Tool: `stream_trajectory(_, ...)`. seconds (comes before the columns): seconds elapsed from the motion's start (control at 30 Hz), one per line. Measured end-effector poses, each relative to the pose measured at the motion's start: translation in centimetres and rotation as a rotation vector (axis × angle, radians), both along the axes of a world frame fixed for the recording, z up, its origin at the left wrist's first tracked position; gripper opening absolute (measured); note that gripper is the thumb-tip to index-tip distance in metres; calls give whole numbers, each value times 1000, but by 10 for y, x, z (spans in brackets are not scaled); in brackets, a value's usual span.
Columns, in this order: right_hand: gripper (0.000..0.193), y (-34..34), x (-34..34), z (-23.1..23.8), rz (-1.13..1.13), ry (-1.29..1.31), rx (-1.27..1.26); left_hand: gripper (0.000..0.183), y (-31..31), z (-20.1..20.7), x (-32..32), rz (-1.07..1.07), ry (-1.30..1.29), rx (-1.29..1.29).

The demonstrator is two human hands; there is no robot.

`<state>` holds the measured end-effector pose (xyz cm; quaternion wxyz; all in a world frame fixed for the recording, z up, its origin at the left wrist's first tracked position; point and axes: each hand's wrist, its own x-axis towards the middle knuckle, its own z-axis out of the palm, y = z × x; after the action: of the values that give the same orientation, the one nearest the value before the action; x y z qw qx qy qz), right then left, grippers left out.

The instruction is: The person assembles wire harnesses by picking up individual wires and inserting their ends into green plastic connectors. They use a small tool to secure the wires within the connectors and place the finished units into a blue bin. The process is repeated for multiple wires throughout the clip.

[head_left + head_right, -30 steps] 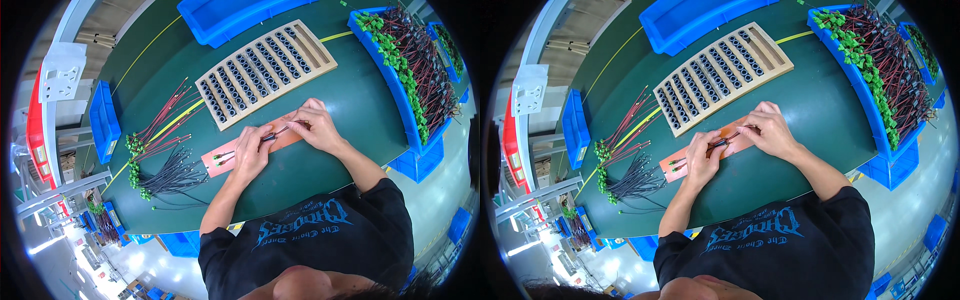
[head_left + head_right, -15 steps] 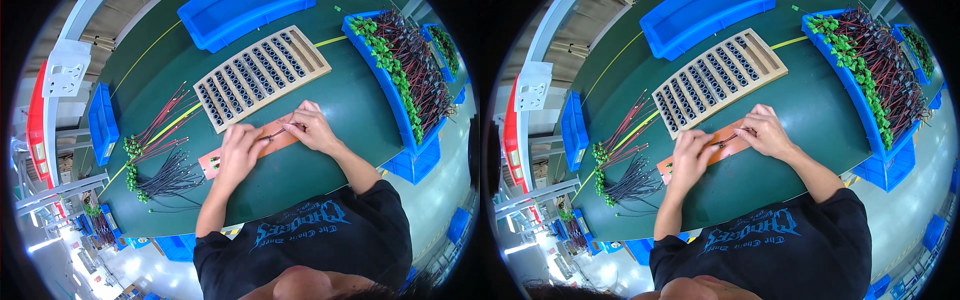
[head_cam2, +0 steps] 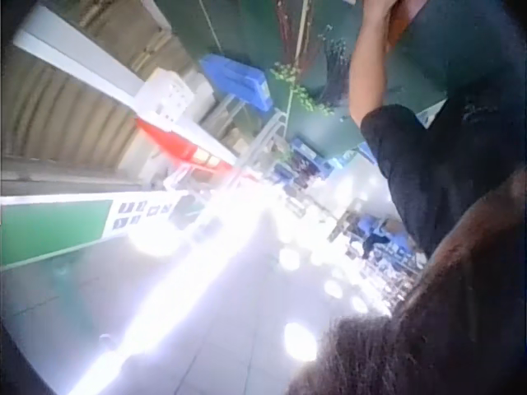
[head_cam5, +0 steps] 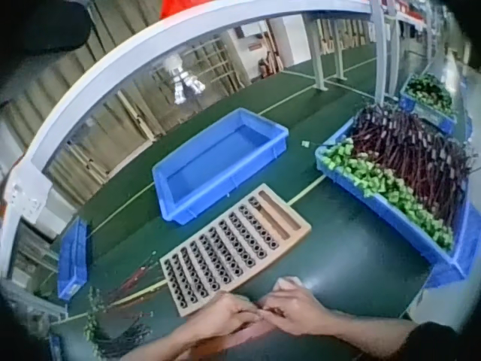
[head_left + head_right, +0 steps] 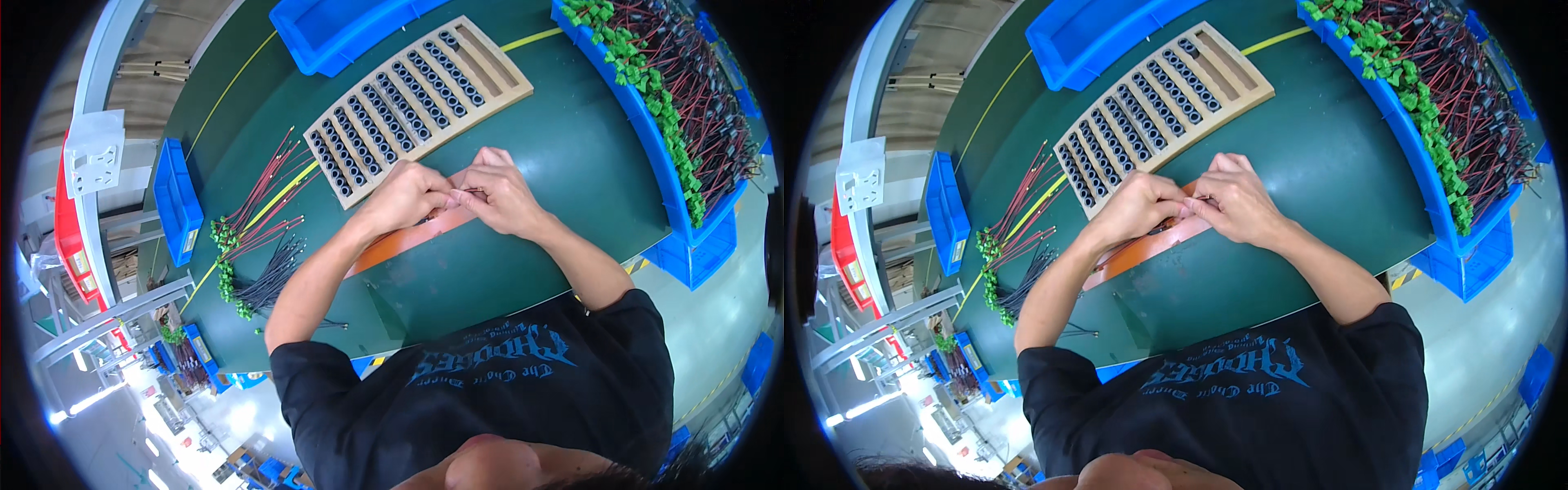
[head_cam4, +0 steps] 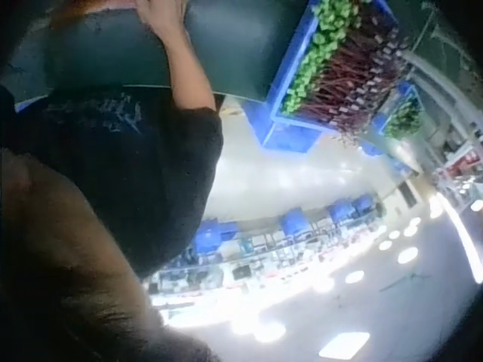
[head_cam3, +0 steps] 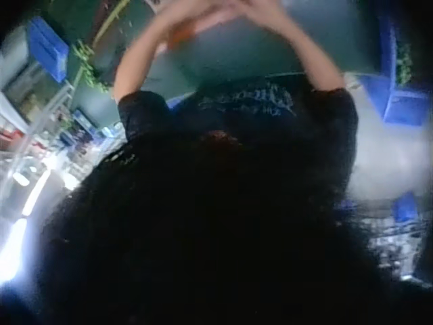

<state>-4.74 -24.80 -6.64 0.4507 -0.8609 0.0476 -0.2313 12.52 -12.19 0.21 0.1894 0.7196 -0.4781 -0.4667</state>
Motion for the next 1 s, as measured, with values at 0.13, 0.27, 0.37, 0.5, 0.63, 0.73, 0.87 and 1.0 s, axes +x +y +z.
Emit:
stream_trajectory(0.13, 15, -2, 0, -3, -8, 0, 16, 15, 2, 8, 2, 15, -17, -23)
stream_trajectory(0.27, 19, -6, 2, 2, 6, 78, 69, 19, 52, 5, -2, 212, -231, -491)
stream_trajectory(0.37, 20, -14, 3, 9, 55, 140, 96, 13, 107, -13, -18, 350, -525, -563)
stream_trajectory(0.5, 27, -36, 6, 37, 188, 322, 291, 13, 123, -29, -35, 391, -593, -633)
stream_trajectory(0.63, 46, -19, 29, 89, 130, 93, -289, 13, 132, -47, -34, 410, -614, -716)
stream_trajectory(0.73, 54, 31, 52, 111, 412, 95, -631, 13, 135, -55, -37, 412, -654, -775)
stream_trajectory(0.87, 41, 48, 79, 93, 640, 309, -853, 15, 135, -60, -37, 435, -667, -892)
stream_trajectory(1.0, 19, 50, 97, 104, 758, 372, -871, 17, 135, -51, -43, 664, -549, -907)
